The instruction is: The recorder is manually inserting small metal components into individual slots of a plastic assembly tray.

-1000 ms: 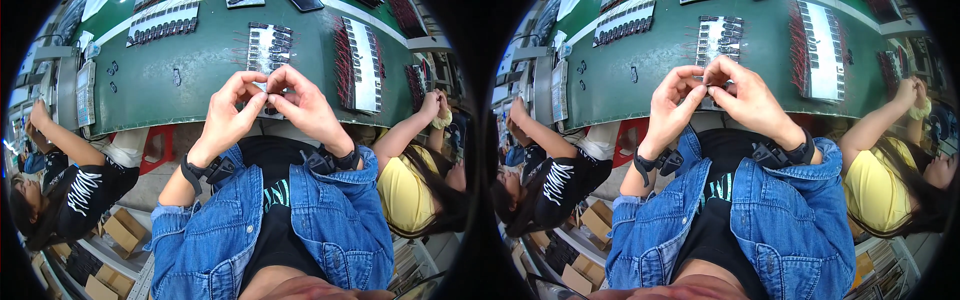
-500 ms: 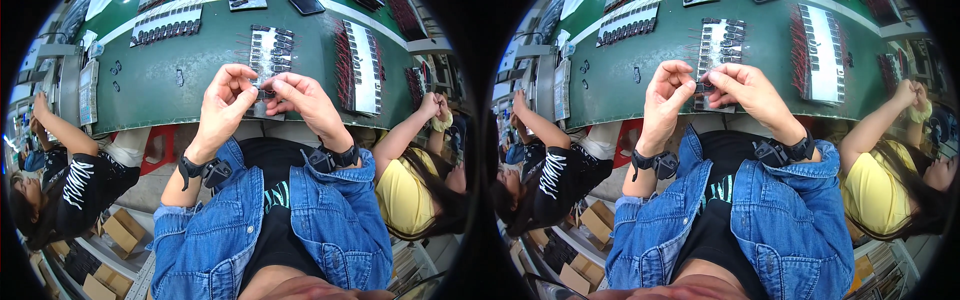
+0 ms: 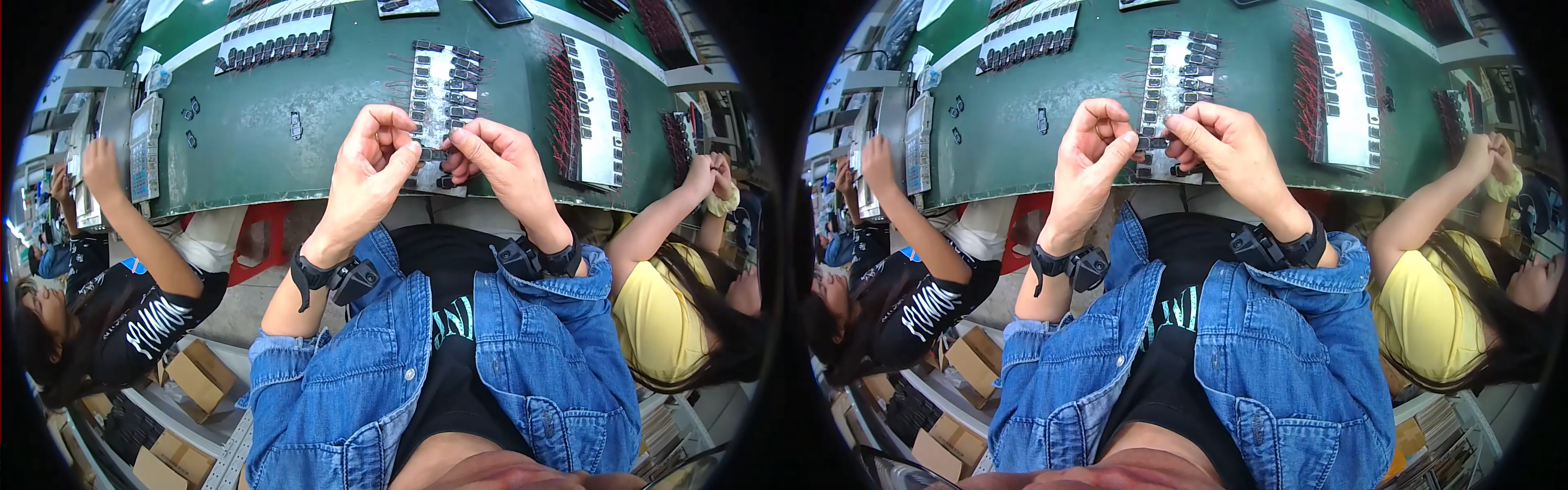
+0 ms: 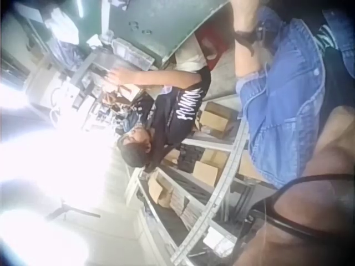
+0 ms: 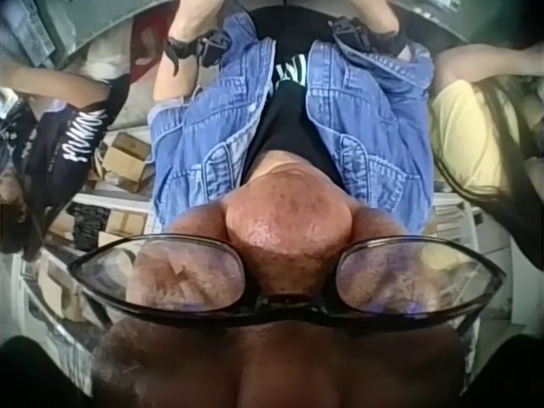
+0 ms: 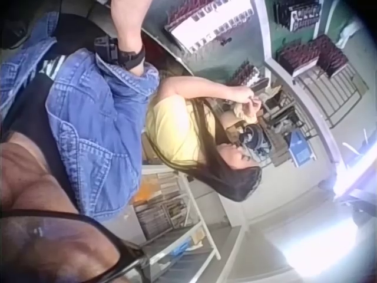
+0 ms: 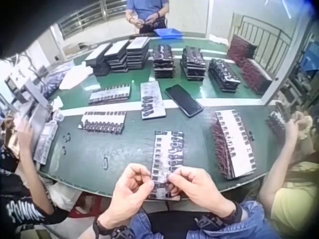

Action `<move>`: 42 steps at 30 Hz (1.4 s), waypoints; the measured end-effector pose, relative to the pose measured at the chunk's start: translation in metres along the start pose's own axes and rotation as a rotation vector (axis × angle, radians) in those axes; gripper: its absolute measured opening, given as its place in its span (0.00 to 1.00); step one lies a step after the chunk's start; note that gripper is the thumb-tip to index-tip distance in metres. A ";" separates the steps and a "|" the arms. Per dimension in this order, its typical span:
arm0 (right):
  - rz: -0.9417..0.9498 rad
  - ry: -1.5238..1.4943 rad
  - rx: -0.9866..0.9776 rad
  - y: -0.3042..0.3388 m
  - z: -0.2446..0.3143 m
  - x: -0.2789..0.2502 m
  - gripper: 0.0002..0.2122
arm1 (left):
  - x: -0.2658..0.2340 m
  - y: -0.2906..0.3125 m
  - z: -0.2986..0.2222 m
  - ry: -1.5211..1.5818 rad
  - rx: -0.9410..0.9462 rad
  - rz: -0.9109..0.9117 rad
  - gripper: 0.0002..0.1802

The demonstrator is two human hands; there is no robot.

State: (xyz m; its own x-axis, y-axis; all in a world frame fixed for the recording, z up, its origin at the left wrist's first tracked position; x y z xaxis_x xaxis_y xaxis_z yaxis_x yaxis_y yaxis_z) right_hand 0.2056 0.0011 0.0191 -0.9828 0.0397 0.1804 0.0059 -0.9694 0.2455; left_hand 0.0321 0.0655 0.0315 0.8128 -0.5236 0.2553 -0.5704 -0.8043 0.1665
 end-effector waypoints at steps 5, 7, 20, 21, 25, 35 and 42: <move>-0.073 -0.034 -0.064 0.000 0.003 0.001 0.10 | 0.001 0.000 -0.002 -0.019 0.032 -0.001 0.12; -0.029 -0.047 -0.032 -0.001 0.004 0.003 0.09 | -0.002 -0.003 -0.001 -0.045 0.051 -0.010 0.11; 0.040 -0.166 -0.041 0.001 0.010 0.014 0.05 | 0.011 -0.002 -0.023 -0.667 0.575 0.089 0.11; 0.000 -0.157 -0.063 0.002 0.009 0.015 0.04 | 0.012 -0.002 -0.024 -0.682 0.579 0.097 0.10; -0.089 0.207 -0.241 0.006 0.020 0.019 0.06 | 0.016 -0.001 -0.028 -0.721 0.594 0.086 0.11; -0.237 0.683 -0.627 0.014 0.035 0.015 0.11 | 0.022 -0.005 -0.035 -0.895 0.670 0.029 0.13; -0.245 0.723 -0.723 0.017 0.034 0.006 0.11 | 0.022 -0.009 -0.041 -0.934 0.602 0.066 0.08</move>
State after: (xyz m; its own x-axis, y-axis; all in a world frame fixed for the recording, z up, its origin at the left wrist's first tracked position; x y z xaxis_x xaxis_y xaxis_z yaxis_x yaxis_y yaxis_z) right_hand 0.2060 -0.0069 0.0570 -0.8200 0.3307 -0.4672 -0.0855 -0.8778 -0.4713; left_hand 0.0502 0.0731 0.0747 0.6973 -0.3723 -0.6125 -0.6710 -0.6395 -0.3752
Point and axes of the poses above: each hand's wrist, its own y-axis away from the middle knuckle, its own x-axis out of the palm, z = x × y, the point moved 3 cm from there along -y, towards the middle knuckle, and after that the axes turned 2 degrees about -x, right-handed, at the moved point
